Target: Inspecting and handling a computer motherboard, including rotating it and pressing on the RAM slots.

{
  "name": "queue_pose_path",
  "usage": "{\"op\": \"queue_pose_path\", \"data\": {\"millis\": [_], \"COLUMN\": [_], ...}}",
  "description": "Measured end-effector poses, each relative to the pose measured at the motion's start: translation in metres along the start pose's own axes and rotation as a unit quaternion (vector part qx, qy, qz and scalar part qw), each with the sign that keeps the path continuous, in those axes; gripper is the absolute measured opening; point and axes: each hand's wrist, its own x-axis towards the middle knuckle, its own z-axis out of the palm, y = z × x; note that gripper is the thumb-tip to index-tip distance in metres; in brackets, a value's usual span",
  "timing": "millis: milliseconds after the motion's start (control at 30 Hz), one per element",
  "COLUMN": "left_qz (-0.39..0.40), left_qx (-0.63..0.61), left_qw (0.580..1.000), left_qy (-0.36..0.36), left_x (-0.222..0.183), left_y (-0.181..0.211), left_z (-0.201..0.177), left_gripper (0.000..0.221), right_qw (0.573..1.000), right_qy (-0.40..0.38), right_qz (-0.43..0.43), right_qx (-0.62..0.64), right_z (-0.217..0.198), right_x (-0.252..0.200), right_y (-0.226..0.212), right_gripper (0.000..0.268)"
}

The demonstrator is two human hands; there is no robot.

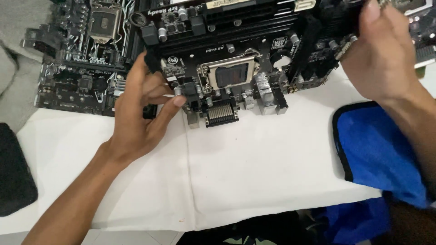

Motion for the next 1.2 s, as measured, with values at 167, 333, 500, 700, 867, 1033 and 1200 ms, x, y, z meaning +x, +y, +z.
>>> {"op": "queue_pose_path", "data": {"millis": [167, 333, 500, 700, 867, 1033, 1200], "left_qz": [-0.084, -0.210, -0.251, -0.274, -0.279, -0.275, -0.222], "left_qx": [-0.071, -0.294, -0.378, -0.478, -0.500, -0.469, -0.407], "left_qw": [0.994, 0.933, 0.891, 0.835, 0.820, 0.838, 0.886], "left_qy": [0.011, 0.004, 0.003, 0.019, 0.030, 0.035, 0.017], "left_x": [0.011, 0.018, 0.016, 0.010, 0.009, 0.010, 0.010], "left_y": [0.020, 0.039, 0.033, 0.024, 0.023, 0.025, 0.024], "left_z": [0.001, 0.002, 0.006, 0.012, 0.013, 0.011, 0.012], "left_gripper": [0.071, 0.083, 0.080, 0.074, 0.070, 0.076, 0.037], "right_qw": [0.992, 0.935, 0.930, 0.922, 0.960, 0.921, 0.904], "right_qy": [0.004, 0.190, 0.140, 0.128, 0.059, 0.097, 0.177], "right_qz": [0.082, 0.292, 0.298, 0.336, 0.238, 0.348, 0.388], "right_qx": [0.092, 0.058, -0.162, -0.141, -0.137, -0.148, -0.045], "right_z": [0.023, 0.030, 0.027, 0.036, 0.040, 0.036, 0.037], "right_x": [0.011, 0.013, 0.014, 0.016, 0.016, 0.015, 0.017], "right_y": [-0.027, -0.040, -0.030, -0.038, -0.043, -0.034, -0.030], "right_gripper": [0.047, 0.032, 0.054, 0.070, 0.069, 0.069, 0.047]}}
